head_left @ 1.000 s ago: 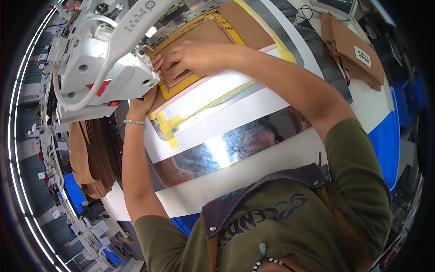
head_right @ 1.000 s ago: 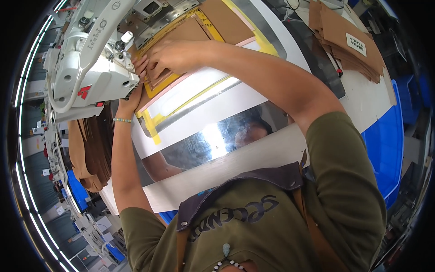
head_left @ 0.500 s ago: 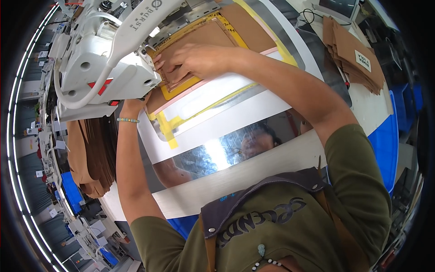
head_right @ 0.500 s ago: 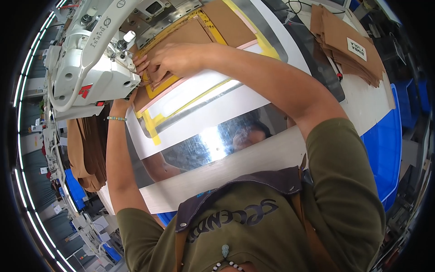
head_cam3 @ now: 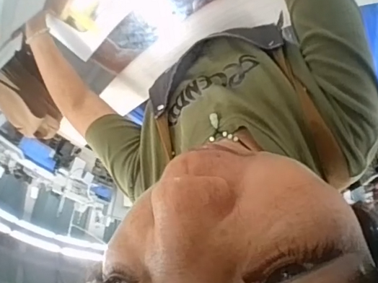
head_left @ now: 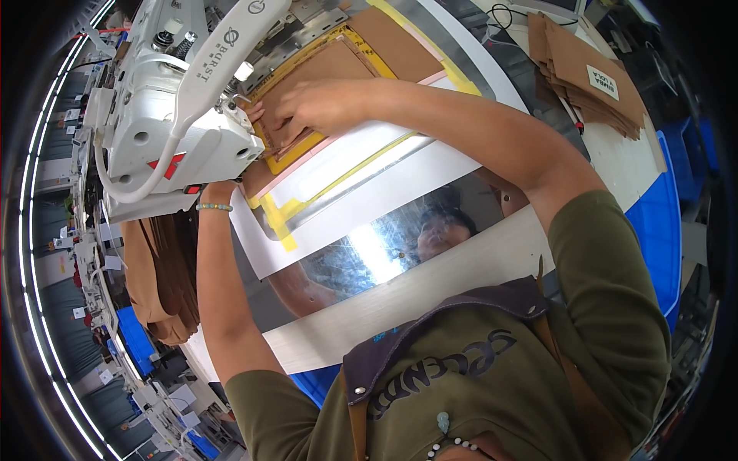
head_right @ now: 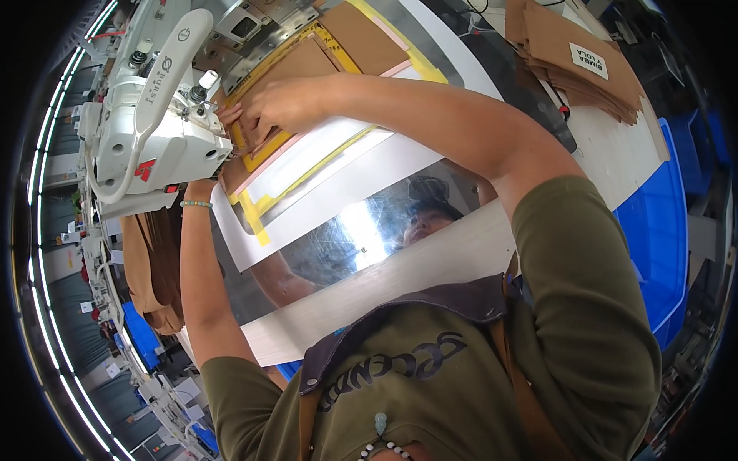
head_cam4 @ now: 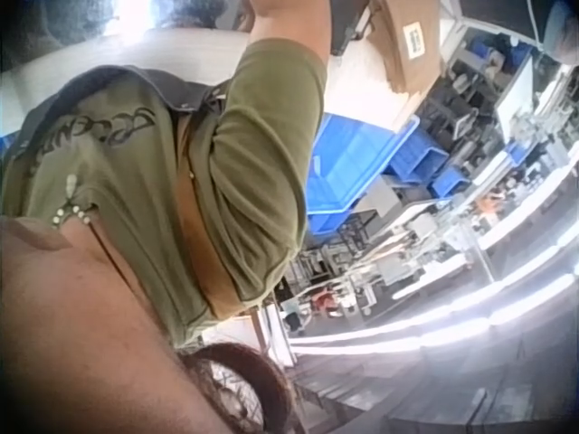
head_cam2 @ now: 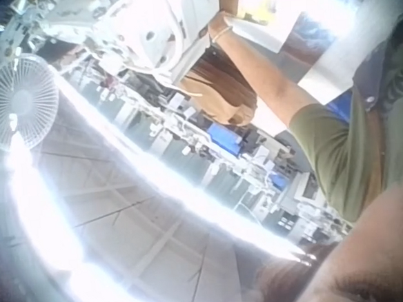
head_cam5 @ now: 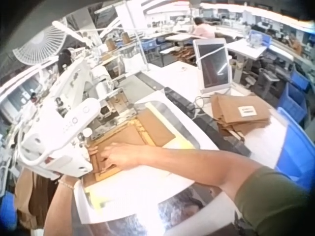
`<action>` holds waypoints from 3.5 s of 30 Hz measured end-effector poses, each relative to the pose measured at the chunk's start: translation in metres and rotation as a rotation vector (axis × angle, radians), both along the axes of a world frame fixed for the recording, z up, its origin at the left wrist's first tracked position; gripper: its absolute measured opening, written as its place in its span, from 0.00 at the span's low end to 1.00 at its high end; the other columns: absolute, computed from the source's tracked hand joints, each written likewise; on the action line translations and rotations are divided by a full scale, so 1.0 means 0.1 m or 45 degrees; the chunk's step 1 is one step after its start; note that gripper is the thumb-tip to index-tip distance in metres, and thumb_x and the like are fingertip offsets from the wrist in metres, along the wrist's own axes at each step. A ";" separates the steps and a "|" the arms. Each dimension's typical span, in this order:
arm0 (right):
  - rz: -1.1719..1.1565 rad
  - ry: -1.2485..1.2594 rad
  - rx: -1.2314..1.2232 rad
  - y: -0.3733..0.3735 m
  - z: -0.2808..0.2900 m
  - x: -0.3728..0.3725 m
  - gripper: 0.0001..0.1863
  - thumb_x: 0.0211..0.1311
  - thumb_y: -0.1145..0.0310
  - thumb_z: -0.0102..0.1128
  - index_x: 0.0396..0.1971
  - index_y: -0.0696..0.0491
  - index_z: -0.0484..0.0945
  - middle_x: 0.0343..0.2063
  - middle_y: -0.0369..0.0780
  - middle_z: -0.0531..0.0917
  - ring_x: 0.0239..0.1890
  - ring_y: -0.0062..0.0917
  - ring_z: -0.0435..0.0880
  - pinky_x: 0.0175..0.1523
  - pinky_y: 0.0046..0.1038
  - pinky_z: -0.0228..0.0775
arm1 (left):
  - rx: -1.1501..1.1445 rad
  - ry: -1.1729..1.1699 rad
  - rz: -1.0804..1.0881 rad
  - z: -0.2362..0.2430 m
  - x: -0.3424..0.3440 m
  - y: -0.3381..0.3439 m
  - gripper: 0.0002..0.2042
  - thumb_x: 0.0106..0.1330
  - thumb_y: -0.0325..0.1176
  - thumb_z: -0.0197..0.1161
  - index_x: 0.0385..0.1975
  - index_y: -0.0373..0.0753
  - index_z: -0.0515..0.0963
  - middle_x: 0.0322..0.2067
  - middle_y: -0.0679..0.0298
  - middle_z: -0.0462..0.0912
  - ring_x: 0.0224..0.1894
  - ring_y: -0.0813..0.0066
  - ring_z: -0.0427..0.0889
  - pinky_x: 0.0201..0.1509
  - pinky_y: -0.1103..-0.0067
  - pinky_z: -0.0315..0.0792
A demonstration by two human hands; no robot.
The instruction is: The recorder is using an industrial sewing machine to stitch leather components for handbags in a workshop environment.
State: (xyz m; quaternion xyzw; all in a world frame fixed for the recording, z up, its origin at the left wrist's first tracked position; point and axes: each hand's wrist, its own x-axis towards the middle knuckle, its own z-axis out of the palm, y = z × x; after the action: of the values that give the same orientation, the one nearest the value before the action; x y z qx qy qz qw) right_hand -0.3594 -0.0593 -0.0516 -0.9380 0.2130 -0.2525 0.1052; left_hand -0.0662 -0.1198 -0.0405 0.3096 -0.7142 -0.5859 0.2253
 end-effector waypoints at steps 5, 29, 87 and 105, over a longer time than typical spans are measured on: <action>0.024 -0.011 0.005 -0.02 -0.03 0.03 0.25 0.62 0.80 0.61 0.54 0.40 0.91 0.57 0.41 0.83 0.62 0.41 0.79 0.68 0.42 0.69 | -0.047 -0.042 0.001 0.00 0.01 0.01 0.31 0.79 0.40 0.53 0.76 0.33 0.54 0.72 0.47 0.68 0.73 0.55 0.71 0.73 0.69 0.72; -0.190 0.022 0.060 0.09 -0.06 0.15 0.21 0.61 0.78 0.60 0.53 0.48 0.90 0.61 0.37 0.84 0.63 0.37 0.78 0.69 0.41 0.71 | -1.008 -1.163 0.245 -0.25 0.51 0.19 0.19 0.73 0.29 0.60 0.60 0.25 0.76 0.58 0.49 0.84 0.62 0.54 0.82 0.67 0.67 0.75; -0.659 0.160 -0.348 1.13 0.09 -1.07 0.18 0.72 0.60 0.64 0.56 0.53 0.83 0.58 0.38 0.86 0.57 0.31 0.79 0.59 0.34 0.71 | -1.337 -0.804 0.025 0.15 -0.56 1.64 0.24 0.73 0.33 0.67 0.67 0.36 0.77 0.71 0.55 0.74 0.72 0.50 0.72 0.74 0.61 0.68; -0.585 0.076 -0.404 1.09 0.07 -1.04 0.16 0.67 0.64 0.66 0.52 0.53 0.81 0.50 0.37 0.87 0.52 0.30 0.80 0.52 0.35 0.70 | -1.344 -0.804 -0.018 0.22 -1.04 1.71 0.23 0.74 0.36 0.65 0.67 0.36 0.77 0.71 0.53 0.74 0.74 0.50 0.70 0.77 0.61 0.65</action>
State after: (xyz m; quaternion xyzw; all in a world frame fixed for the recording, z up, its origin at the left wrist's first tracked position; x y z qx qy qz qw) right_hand -0.4630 0.0492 -0.0449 -0.8768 0.3810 -0.2723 -0.1093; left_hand -0.1697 0.0511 -0.0189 0.3101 -0.9422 -0.0348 0.1221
